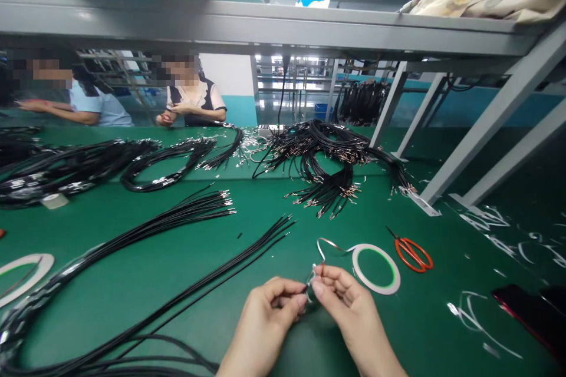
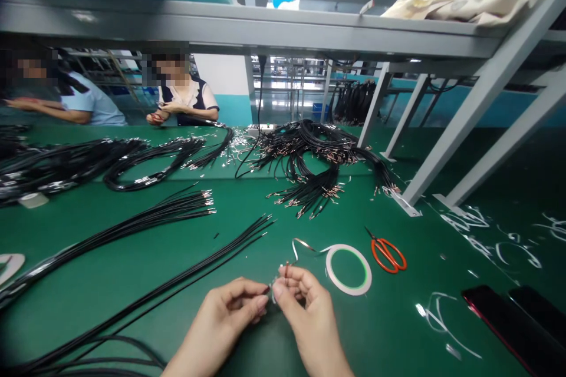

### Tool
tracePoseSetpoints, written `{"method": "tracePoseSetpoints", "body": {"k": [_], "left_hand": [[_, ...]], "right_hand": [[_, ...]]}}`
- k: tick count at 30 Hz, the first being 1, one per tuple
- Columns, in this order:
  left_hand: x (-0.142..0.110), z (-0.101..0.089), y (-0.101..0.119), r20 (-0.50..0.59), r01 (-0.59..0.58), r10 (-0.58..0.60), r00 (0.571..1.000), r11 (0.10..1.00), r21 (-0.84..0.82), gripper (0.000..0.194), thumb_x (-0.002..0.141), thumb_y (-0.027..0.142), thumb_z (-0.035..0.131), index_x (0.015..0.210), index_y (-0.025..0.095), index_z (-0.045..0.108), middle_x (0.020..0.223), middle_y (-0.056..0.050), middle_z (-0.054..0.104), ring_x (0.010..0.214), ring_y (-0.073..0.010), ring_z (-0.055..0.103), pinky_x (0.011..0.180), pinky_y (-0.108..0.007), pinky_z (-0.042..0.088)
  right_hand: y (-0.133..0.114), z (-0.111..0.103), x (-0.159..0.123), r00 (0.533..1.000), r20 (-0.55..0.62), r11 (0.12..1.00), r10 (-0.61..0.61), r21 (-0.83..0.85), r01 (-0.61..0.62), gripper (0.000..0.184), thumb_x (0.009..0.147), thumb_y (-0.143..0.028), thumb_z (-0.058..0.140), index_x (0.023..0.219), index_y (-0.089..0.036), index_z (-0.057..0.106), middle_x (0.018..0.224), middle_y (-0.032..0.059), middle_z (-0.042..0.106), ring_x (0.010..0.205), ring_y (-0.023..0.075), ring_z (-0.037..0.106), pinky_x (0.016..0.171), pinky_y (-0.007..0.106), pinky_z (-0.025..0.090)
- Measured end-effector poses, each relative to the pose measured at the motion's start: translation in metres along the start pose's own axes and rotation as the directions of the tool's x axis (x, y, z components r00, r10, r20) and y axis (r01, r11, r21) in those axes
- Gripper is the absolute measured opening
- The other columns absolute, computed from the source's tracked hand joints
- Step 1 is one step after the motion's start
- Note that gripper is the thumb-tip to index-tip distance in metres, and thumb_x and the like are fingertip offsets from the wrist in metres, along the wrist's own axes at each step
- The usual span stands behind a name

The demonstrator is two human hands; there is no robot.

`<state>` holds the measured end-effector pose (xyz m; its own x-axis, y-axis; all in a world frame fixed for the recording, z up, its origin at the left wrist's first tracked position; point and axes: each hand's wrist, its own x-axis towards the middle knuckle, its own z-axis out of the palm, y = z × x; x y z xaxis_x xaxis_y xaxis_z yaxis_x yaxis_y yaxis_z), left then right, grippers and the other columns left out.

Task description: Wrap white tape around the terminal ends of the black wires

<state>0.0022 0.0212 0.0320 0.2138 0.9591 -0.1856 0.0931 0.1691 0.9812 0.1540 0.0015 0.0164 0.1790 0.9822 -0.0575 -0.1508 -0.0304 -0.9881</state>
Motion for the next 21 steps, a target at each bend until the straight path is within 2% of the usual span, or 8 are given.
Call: {"method": "tracePoseSetpoints", "body": {"k": [2,4,7,9,12,16,21], "left_hand": [[0.003,0.001,-0.006,-0.104,0.030,-0.046,0.994,0.988,-0.149,0.026,0.066,0.034,0.075,0.082,0.013,0.072,0.067,-0.004,0.067,0.062,-0.0160,0.061,0.060,-0.024,0.050],[0.002,0.003,-0.012,-0.177,0.005,-0.039,0.983,0.982,-0.188,0.029,0.063,0.034,0.077,0.082,0.013,0.072,0.069,-0.004,0.066,0.063,-0.0160,0.062,0.060,-0.024,0.051],[-0.004,0.005,-0.017,-0.245,-0.066,0.041,0.969,0.993,-0.095,0.027,0.067,0.033,0.075,0.086,0.015,0.071,0.074,-0.004,0.065,0.066,-0.0154,0.062,0.059,-0.021,0.051],[-0.008,0.006,-0.018,-0.274,-0.082,0.077,0.959,0.997,-0.008,0.027,0.071,0.032,0.071,0.093,0.017,0.068,0.075,-0.003,0.065,0.063,-0.0139,0.062,0.058,-0.020,0.051],[-0.013,0.007,-0.017,-0.272,-0.112,0.142,0.952,0.986,0.123,0.025,0.077,0.031,0.067,0.099,0.021,0.064,0.078,-0.001,0.066,0.060,-0.0129,0.063,0.057,-0.020,0.051],[-0.016,0.009,-0.017,-0.234,-0.192,0.260,0.937,0.942,0.276,0.017,0.079,0.029,0.065,0.095,0.023,0.064,0.082,-0.002,0.067,0.067,-0.0148,0.066,0.061,-0.020,0.052],[-0.019,0.010,-0.017,-0.196,-0.297,0.372,0.907,0.896,0.329,0.013,0.079,0.022,0.065,0.091,0.024,0.067,0.085,-0.002,0.069,0.075,-0.0166,0.067,0.065,-0.020,0.053]], "right_hand": [[-0.005,-0.003,-0.002,0.998,-0.044,0.993,-0.055,-0.104,0.051,0.035,0.079,-0.048,0.064,0.094,-0.018,0.069,0.083,0.0080,0.071,0.079,0.0243,0.063,0.073,0.034,0.049],[-0.010,-0.005,-0.006,0.995,-0.007,0.966,-0.102,-0.238,0.097,0.033,0.083,-0.049,0.058,0.085,-0.019,0.070,0.078,0.0069,0.070,0.077,0.0241,0.062,0.071,0.033,0.048],[-0.015,-0.005,-0.012,0.987,0.080,0.906,-0.137,-0.393,0.158,0.032,0.086,-0.047,0.053,0.074,-0.021,0.069,0.071,0.0044,0.067,0.073,0.0226,0.059,0.068,0.030,0.045],[-0.017,-0.004,-0.015,0.979,0.121,0.867,-0.164,-0.455,0.202,0.030,0.087,-0.044,0.052,0.075,-0.022,0.069,0.069,0.0034,0.066,0.070,0.0216,0.057,0.066,0.029,0.044],[-0.018,-0.002,-0.017,0.968,0.177,0.826,-0.180,-0.507,0.246,0.026,0.088,-0.039,0.053,0.075,-0.023,0.069,0.068,0.0030,0.065,0.069,0.0211,0.056,0.065,0.029,0.043],[-0.019,-0.003,-0.017,0.967,0.208,0.797,-0.144,-0.555,0.239,0.025,0.088,-0.037,0.052,0.072,-0.022,0.066,0.067,0.0033,0.063,0.069,0.0217,0.055,0.063,0.029,0.041],[-0.021,-0.004,-0.016,0.969,0.220,0.771,-0.109,-0.596,0.222,0.026,0.089,-0.036,0.050,0.071,-0.022,0.063,0.065,0.0029,0.060,0.067,0.0213,0.052,0.062,0.029,0.039]]}}
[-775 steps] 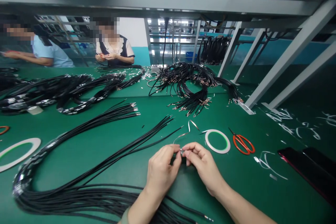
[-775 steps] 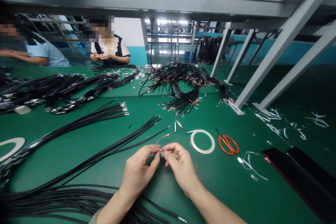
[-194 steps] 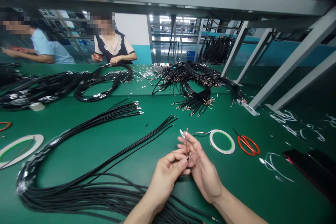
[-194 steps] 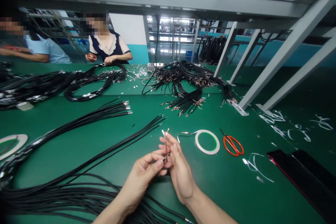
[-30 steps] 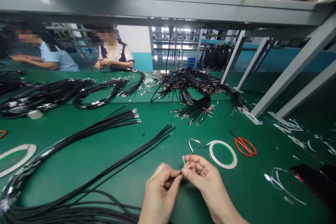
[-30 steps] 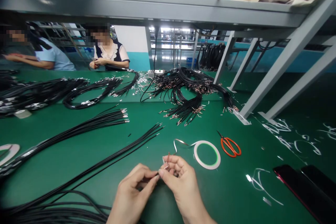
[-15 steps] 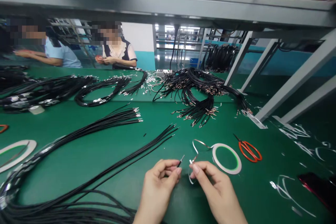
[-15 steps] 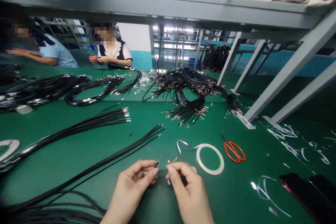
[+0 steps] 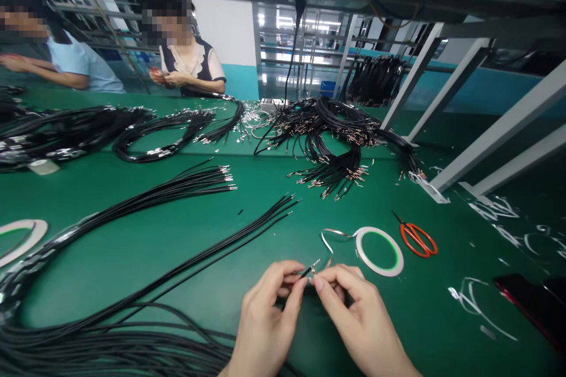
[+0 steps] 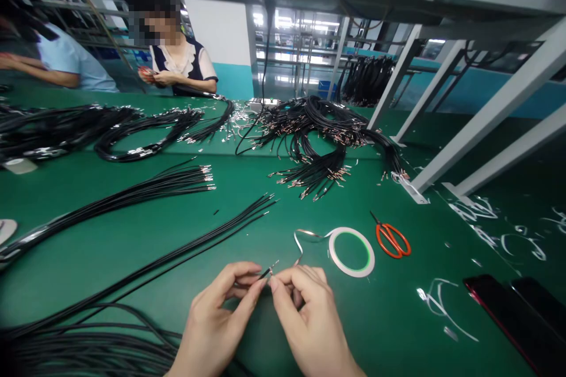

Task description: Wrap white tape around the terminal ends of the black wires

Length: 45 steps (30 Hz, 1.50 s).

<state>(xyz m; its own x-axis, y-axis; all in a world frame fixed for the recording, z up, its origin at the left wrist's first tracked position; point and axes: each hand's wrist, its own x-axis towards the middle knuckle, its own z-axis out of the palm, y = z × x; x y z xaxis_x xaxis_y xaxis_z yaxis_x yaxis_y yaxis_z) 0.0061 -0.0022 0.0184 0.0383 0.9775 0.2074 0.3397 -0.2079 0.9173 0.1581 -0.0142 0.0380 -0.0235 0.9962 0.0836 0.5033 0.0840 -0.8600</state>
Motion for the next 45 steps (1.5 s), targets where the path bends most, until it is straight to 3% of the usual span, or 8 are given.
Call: {"method": "tracePoseSetpoints", "body": {"k": [6,11,16,45], "left_hand": [[-0.0008,-0.0010,-0.0010,0.019,-0.086,0.086,0.996,0.996,0.006,0.013,0.080,0.019,0.064,0.092,0.022,0.067,0.084,-0.003,0.070,0.073,-0.0170,0.067,0.065,-0.021,0.054],[-0.0018,-0.0015,-0.0050,0.067,-0.231,0.227,0.972,0.971,0.065,0.020,0.084,0.014,0.058,0.103,0.022,0.061,0.090,-0.003,0.068,0.075,-0.0146,0.066,0.066,-0.022,0.055],[-0.0024,-0.0023,-0.0033,0.085,-0.301,0.293,0.952,0.947,0.113,0.026,0.084,0.010,0.059,0.106,0.023,0.061,0.087,-0.001,0.067,0.072,-0.0116,0.065,0.068,-0.021,0.052],[-0.0012,-0.0032,0.0002,0.126,-0.317,0.306,0.944,0.945,0.077,0.030,0.085,0.007,0.056,0.110,0.023,0.064,0.083,-0.002,0.064,0.072,-0.0109,0.061,0.065,-0.018,0.050]], "right_hand": [[-0.0001,-0.0020,-0.0008,0.998,0.054,1.000,0.029,-0.002,-0.029,0.027,0.090,-0.035,0.049,0.071,-0.021,0.062,0.064,0.0015,0.059,0.068,0.0198,0.050,0.063,0.029,0.037],[0.0013,-0.0015,-0.0017,0.996,0.067,0.998,0.055,0.032,-0.058,0.027,0.092,-0.034,0.048,0.073,-0.020,0.062,0.064,0.0011,0.058,0.069,0.0187,0.049,0.062,0.028,0.037],[0.0019,-0.0013,-0.0021,0.994,0.087,0.995,0.069,0.061,-0.074,0.028,0.092,-0.034,0.047,0.072,-0.019,0.061,0.064,0.0008,0.057,0.068,0.0178,0.048,0.064,0.028,0.037],[0.0048,-0.0002,-0.0014,0.993,0.068,0.990,0.093,0.104,-0.100,0.027,0.090,-0.035,0.049,0.072,-0.019,0.061,0.064,0.0002,0.055,0.066,0.0169,0.047,0.063,0.028,0.036]]}}
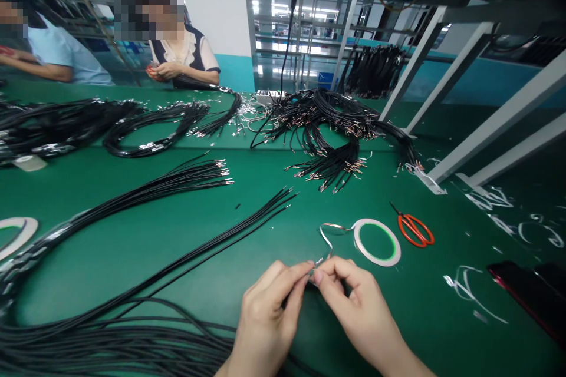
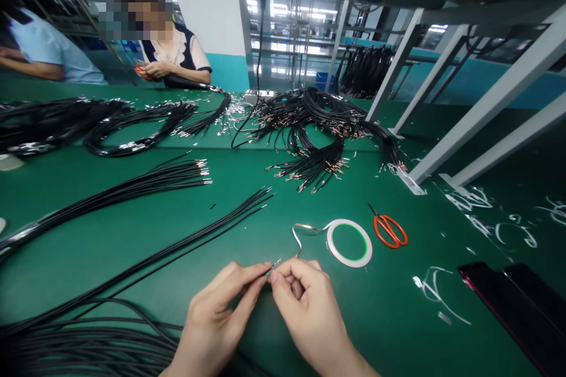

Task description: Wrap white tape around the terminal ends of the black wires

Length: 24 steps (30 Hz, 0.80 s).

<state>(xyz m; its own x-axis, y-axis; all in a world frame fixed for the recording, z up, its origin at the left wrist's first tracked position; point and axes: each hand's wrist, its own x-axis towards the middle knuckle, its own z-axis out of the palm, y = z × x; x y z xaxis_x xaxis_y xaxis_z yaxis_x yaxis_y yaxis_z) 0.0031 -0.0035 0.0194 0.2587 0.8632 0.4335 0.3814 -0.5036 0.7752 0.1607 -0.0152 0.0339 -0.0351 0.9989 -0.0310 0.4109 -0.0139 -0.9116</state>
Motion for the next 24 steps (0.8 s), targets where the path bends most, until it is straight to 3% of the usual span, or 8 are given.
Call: {"method": "tracePoseSetpoints", "body": {"k": [6,10,12,14,17,20,24], "left_hand": [[-0.001,0.000,-0.001,0.006,0.014,-0.014,1.000,0.999,-0.035,0.030,0.087,0.009,0.053,0.110,0.023,0.065,0.079,-0.003,0.063,0.070,-0.0117,0.060,0.062,-0.020,0.049],[0.000,0.002,0.000,0.023,0.192,-0.190,0.981,0.973,-0.129,0.023,0.086,0.017,0.056,0.104,0.022,0.069,0.079,-0.003,0.062,0.067,-0.0125,0.060,0.060,-0.022,0.050],[0.002,0.003,0.003,0.064,0.369,-0.364,0.929,0.899,-0.235,0.018,0.084,0.024,0.059,0.097,0.020,0.071,0.076,-0.003,0.061,0.062,-0.0120,0.060,0.055,-0.021,0.050],[0.006,0.004,0.005,0.125,0.521,-0.512,0.850,0.779,-0.349,0.018,0.080,0.028,0.063,0.091,0.017,0.072,0.072,-0.003,0.059,0.057,-0.0112,0.059,0.053,-0.021,0.051],[0.012,0.004,0.009,0.200,0.621,-0.612,0.766,0.620,-0.480,0.021,0.074,0.031,0.068,0.087,0.015,0.072,0.066,-0.001,0.059,0.052,-0.0098,0.057,0.053,-0.022,0.052],[0.015,0.003,0.010,0.247,0.641,-0.630,0.736,0.530,-0.555,0.027,0.071,0.034,0.071,0.088,0.014,0.070,0.064,0.000,0.060,0.049,-0.0088,0.055,0.049,-0.020,0.049],[0.015,0.003,0.010,0.278,0.650,-0.626,0.729,0.504,-0.568,0.033,0.069,0.039,0.073,0.089,0.013,0.068,0.057,0.002,0.057,0.042,-0.0065,0.050,0.042,-0.017,0.043]], "right_hand": [[-0.001,0.000,0.001,1.000,-0.006,1.000,-0.002,0.002,0.002,0.028,0.091,-0.034,0.049,0.070,-0.019,0.060,0.063,-0.0006,0.053,0.066,0.0164,0.046,0.062,0.027,0.036],[-0.003,0.000,0.002,1.000,-0.002,1.000,0.000,0.009,0.000,0.028,0.091,-0.034,0.049,0.070,-0.019,0.060,0.062,-0.0009,0.052,0.065,0.0164,0.047,0.060,0.026,0.036],[-0.003,0.000,0.002,1.000,0.001,1.000,-0.002,0.001,0.002,0.027,0.091,-0.034,0.049,0.071,-0.019,0.061,0.063,-0.0005,0.054,0.066,0.0165,0.048,0.060,0.026,0.036],[-0.004,0.000,0.003,1.000,-0.001,1.000,-0.002,-0.015,0.002,0.028,0.091,-0.034,0.049,0.071,-0.018,0.061,0.063,-0.0004,0.055,0.066,0.0165,0.048,0.061,0.027,0.037],[-0.004,-0.001,0.004,1.000,-0.007,0.999,-0.006,-0.037,0.006,0.028,0.091,-0.033,0.050,0.070,-0.018,0.061,0.062,-0.0005,0.056,0.065,0.0163,0.048,0.062,0.027,0.036],[-0.003,-0.001,0.005,1.000,-0.004,0.999,-0.012,-0.037,0.012,0.028,0.091,-0.033,0.050,0.071,-0.018,0.062,0.063,0.0000,0.058,0.067,0.0165,0.049,0.062,0.026,0.037],[-0.003,0.000,0.006,1.000,0.000,1.000,-0.006,-0.024,0.006,0.028,0.091,-0.032,0.049,0.072,-0.018,0.063,0.063,-0.0004,0.059,0.066,0.0161,0.050,0.062,0.026,0.037]]}}
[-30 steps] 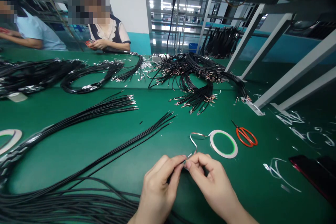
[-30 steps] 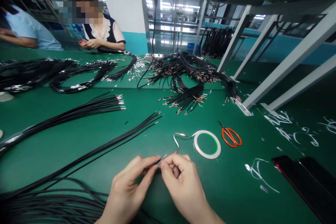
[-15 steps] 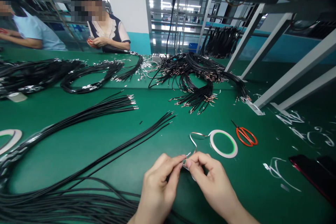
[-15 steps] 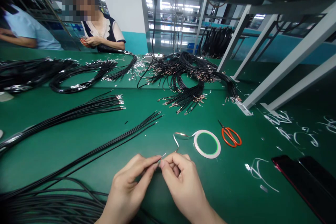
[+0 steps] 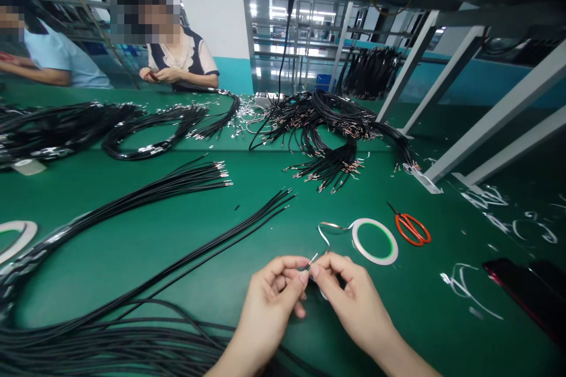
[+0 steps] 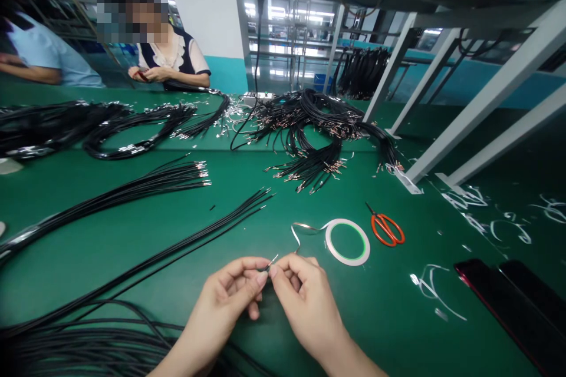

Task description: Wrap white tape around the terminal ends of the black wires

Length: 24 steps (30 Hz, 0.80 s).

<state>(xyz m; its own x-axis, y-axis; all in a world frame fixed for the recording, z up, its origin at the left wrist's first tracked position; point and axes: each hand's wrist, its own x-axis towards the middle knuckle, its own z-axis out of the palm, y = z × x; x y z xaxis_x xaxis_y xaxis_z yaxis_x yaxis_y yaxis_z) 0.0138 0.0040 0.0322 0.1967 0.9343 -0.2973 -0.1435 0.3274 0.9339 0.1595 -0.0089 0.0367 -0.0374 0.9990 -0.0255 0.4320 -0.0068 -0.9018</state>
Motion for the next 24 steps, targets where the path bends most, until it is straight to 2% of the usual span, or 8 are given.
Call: {"method": "tracePoseSetpoints", "body": {"k": [4,9,14,17,20,24], "left_hand": [[0.002,0.002,0.001,-0.030,0.014,-0.014,0.999,1.000,0.017,0.034,0.069,0.042,0.073,0.084,0.012,0.067,0.054,0.003,0.055,0.040,-0.0049,0.043,0.037,-0.015,0.036],[0.006,0.001,0.001,-0.049,0.002,0.002,0.999,0.998,0.070,0.030,0.073,0.042,0.070,0.077,0.012,0.065,0.053,0.003,0.055,0.041,-0.0040,0.043,0.041,-0.014,0.033],[0.006,0.000,-0.004,-0.087,-0.009,0.014,0.996,0.998,0.058,0.029,0.076,0.043,0.067,0.078,0.014,0.063,0.053,0.005,0.053,0.040,-0.0033,0.038,0.041,-0.015,0.026],[0.006,0.001,-0.006,-0.109,-0.023,0.025,0.994,0.999,0.022,0.029,0.075,0.043,0.068,0.078,0.014,0.063,0.055,0.005,0.054,0.042,-0.0043,0.040,0.043,-0.016,0.028],[0.007,0.000,-0.007,-0.111,-0.013,0.011,0.994,1.000,-0.020,0.028,0.074,0.041,0.070,0.077,0.014,0.062,0.055,0.005,0.054,0.043,-0.0036,0.040,0.045,-0.015,0.029],[0.009,-0.001,-0.007,-0.083,0.063,-0.075,0.994,0.987,-0.146,0.028,0.073,0.038,0.072,0.072,0.013,0.061,0.051,0.007,0.050,0.041,-0.0016,0.034,0.044,-0.014,0.027]], "right_hand": [[0.000,0.000,-0.001,0.999,0.010,0.999,-0.033,-0.033,0.033,0.029,0.092,-0.031,0.048,0.070,-0.019,0.063,0.063,-0.0005,0.061,0.068,0.0165,0.051,0.065,0.027,0.037],[0.002,0.001,-0.002,0.997,0.009,0.994,-0.071,-0.084,0.072,0.029,0.091,-0.033,0.050,0.072,-0.020,0.067,0.067,0.0010,0.065,0.072,0.0191,0.055,0.066,0.028,0.040],[0.009,0.004,0.001,0.998,-0.036,0.998,-0.061,-0.001,0.061,0.022,0.089,-0.033,0.054,0.089,-0.023,0.073,0.083,0.0036,0.072,0.084,0.0227,0.061,0.078,0.033,0.043],[0.011,0.006,0.001,0.997,-0.078,0.999,-0.018,0.047,0.022,0.024,0.087,-0.036,0.057,0.100,-0.022,0.072,0.086,0.0058,0.073,0.084,0.0238,0.062,0.076,0.034,0.045],[0.010,0.006,0.000,0.996,-0.084,0.999,-0.003,0.053,0.007,0.023,0.087,-0.036,0.057,0.090,-0.019,0.072,0.075,0.0046,0.071,0.073,0.0213,0.060,0.068,0.031,0.045],[0.007,0.007,-0.001,0.998,-0.062,0.999,-0.003,0.045,0.006,0.023,0.088,-0.035,0.055,0.082,-0.019,0.070,0.069,0.0027,0.067,0.069,0.0187,0.055,0.064,0.028,0.042]]}}
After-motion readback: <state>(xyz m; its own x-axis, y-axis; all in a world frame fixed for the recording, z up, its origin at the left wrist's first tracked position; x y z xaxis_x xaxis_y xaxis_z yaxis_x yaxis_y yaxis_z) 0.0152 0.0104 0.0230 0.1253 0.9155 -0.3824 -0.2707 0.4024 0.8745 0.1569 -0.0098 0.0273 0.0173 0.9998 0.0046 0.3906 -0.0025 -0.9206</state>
